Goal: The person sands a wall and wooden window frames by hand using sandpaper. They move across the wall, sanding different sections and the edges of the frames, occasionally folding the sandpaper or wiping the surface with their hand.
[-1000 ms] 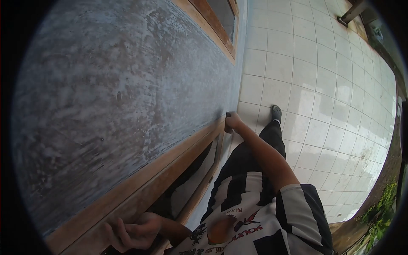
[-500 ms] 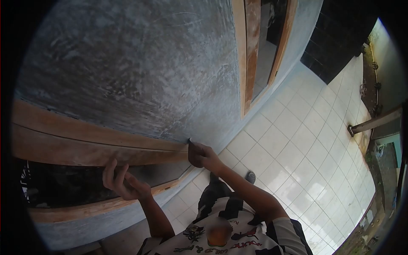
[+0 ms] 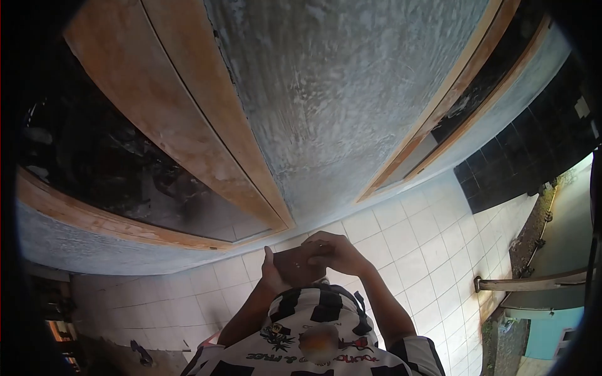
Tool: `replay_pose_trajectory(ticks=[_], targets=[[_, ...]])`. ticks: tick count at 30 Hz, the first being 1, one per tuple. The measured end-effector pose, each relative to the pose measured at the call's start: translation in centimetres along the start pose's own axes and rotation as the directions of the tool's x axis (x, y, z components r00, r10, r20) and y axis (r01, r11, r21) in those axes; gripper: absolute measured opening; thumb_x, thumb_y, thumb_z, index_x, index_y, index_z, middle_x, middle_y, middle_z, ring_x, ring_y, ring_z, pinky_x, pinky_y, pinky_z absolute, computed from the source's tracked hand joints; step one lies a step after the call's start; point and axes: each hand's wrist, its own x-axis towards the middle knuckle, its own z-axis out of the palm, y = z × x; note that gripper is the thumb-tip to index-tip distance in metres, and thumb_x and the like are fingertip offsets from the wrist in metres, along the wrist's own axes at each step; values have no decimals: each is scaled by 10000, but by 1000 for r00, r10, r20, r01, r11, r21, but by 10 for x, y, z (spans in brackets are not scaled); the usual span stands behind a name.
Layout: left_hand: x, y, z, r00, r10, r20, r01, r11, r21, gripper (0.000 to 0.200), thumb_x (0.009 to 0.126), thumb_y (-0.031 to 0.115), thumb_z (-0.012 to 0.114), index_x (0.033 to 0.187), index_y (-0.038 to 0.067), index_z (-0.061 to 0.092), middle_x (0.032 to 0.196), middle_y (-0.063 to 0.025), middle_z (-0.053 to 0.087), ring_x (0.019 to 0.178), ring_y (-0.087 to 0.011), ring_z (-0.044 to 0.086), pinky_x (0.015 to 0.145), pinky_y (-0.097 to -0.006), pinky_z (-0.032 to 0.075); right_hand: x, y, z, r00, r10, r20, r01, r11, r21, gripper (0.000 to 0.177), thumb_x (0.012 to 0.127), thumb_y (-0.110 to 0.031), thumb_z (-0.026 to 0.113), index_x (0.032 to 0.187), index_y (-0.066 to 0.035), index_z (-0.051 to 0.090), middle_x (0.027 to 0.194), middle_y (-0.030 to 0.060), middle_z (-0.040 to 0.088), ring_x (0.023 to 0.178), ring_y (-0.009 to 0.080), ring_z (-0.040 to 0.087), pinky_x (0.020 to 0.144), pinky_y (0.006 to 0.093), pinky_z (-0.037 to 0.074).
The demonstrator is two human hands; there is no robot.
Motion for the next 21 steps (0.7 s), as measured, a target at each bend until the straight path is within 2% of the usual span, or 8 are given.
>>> replay_pose_trajectory(ticks=[2,4,5,9,12,15,18,21], targets=[[0,4,6,997,67,-38,-64,995,76,1058,895,777,478,1585,17,222,1566,-234,359,1394,-291,423,1160,-435,331,1,-10,-6,998,15,-55,-16,1000,-9,400,847,24,756,1216,-15,608,1084,87,726,1044,180,691,907,318,558],[-11,8,-11,978,32,-208,69,886,458,935,933,655,576,1553,9,306,1503,-181,440,1385,-239,433,1149,-403,347,3,-17,-11,978,72,-198,-94,990,-104,440,839,21,767,1234,-25,578,1060,82,731,1025,185,702,899,328,572],[-24,5,-17,872,-19,-489,246,881,405,795,958,498,657,1512,7,367,1418,-124,513,1340,-198,477,1114,-377,391,6,-11,-13,979,-4,-206,-31,985,-168,482,833,16,776,1258,-32,554,1027,72,734,988,189,714,890,341,583],[-23,17,-5,787,9,-617,264,899,349,701,976,431,660,1481,21,399,1369,-98,545,1296,-169,516,1060,-350,439,23,-40,-6,981,-49,-186,2,969,-248,467,830,-13,786,1234,-37,552,1089,127,699,1048,241,703,895,370,597],[-27,22,-4,786,88,-612,140,939,315,669,980,379,668,1497,65,383,1383,-85,533,1276,-181,526,1037,-363,457,36,-58,-9,931,-268,-248,115,859,-498,496,806,-18,803,1236,-54,559,1137,144,679,1114,272,667,892,394,590],[-24,16,-2,679,44,-733,231,935,270,696,971,414,675,1492,61,379,1367,-75,536,1273,-174,522,1044,-373,451,44,-80,-44,744,-611,-272,227,613,-756,435,831,10,745,1225,-45,568,1216,154,648,1133,309,637,903,421,548],[-11,-7,-18,603,121,-788,124,962,243,694,974,418,668,1487,52,379,1349,-66,544,1265,-166,522,1041,-366,447,43,-106,-88,479,-870,-114,287,278,-917,320,873,71,603,1181,-12,575,1193,164,634,1091,341,626,943,440,504],[24,-48,-76,490,318,-812,-101,946,309,610,994,411,635,1446,56,430,1273,-43,578,1178,-146,560,1001,-336,449,44,-117,-136,229,-972,43,249,16,-968,268,888,51,559,1145,-23,575,1157,152,608,1171,348,552,1011,475,456]])
